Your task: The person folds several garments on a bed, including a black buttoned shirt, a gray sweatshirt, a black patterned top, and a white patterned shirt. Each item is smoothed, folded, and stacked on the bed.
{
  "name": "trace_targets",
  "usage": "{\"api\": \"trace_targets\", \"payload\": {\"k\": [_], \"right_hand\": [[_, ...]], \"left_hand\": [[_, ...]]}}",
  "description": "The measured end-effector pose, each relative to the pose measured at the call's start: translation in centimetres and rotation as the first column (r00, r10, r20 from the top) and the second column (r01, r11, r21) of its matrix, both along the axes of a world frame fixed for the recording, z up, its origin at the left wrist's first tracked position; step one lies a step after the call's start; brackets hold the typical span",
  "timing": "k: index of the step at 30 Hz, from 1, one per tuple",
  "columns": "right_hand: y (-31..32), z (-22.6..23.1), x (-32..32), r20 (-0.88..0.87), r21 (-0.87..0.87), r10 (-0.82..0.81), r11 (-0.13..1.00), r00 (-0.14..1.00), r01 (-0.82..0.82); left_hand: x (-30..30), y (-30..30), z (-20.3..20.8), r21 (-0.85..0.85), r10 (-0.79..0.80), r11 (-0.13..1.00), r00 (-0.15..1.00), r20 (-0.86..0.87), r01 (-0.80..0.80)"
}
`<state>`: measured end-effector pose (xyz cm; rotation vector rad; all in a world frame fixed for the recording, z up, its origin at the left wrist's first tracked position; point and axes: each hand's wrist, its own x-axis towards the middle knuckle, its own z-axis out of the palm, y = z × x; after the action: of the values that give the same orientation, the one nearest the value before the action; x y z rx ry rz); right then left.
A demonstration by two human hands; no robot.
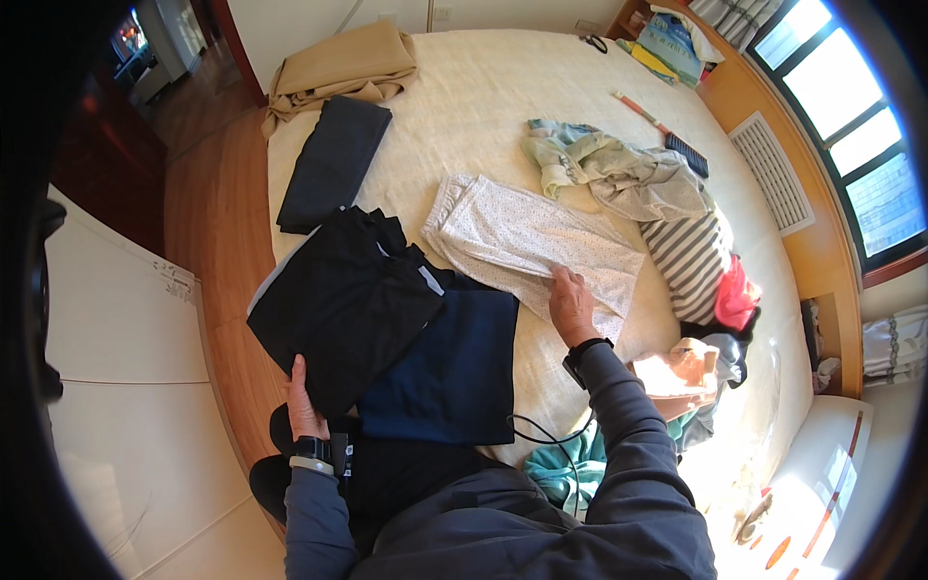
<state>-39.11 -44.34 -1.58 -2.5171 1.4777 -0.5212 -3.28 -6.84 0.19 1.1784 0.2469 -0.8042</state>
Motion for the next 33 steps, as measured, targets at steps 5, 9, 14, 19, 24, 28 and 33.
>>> {"api": "trace_targets", "payload": {"k": [5, 9, 14, 19, 24, 28, 33], "right_hand": [[-0.6, 0.6, -1.6, 0.142, 0.06, -0.144, 0.989, 0.979, 0.137], [0.2, -0.3, -1.4, -0.084, -0.17, -0.058, 0.985, 0.995, 0.043], [-1.8, -0.4, -2.3, -0.062, -0.084, -0.134, 0.988, 0.989, 0.128], [-5.2, 3.1, -8.9, 0.641, 0.098, -0.194, 0.98, 0.743, 0.172], [-4.4, 6.2, -19.4, 0.853, 0.377, -0.419, 0.907, 0.313, 0.187], [-0.9, 4.6, -25.7, 0.78, 0.582, -0.614, 0.783, 0.119, 0.22], [0.7, 1.6, -27.0, 0.745, 0.609, -0.658, 0.738, 0.107, 0.291]], "left_hand": [[0.0, 0.1, -0.1, 0.004, 0.013, 1.0, 1.0, -0.005, -0.013], [0.0, 0.1, -0.1, -0.022, 0.011, 1.0, 1.0, -0.028, -0.012], [-0.1, -0.1, 0.3, -0.037, 0.014, 0.999, 1.0, 0.006, -0.014], [-0.2, 0.0, 0.4, -0.018, 0.02, 1.0, 1.0, 0.018, -0.02], [0.1, 0.3, 0.0, 0.04, -0.011, 0.999, 1.0, -0.027, 0.012], [0.2, 0.3, -0.2, 0.045, -0.045, 0.998, 0.998, 0.033, 0.043], [-0.1, 0.3, 0.4, 0.047, -0.043, 0.998, 0.999, 0.002, 0.043]]}}
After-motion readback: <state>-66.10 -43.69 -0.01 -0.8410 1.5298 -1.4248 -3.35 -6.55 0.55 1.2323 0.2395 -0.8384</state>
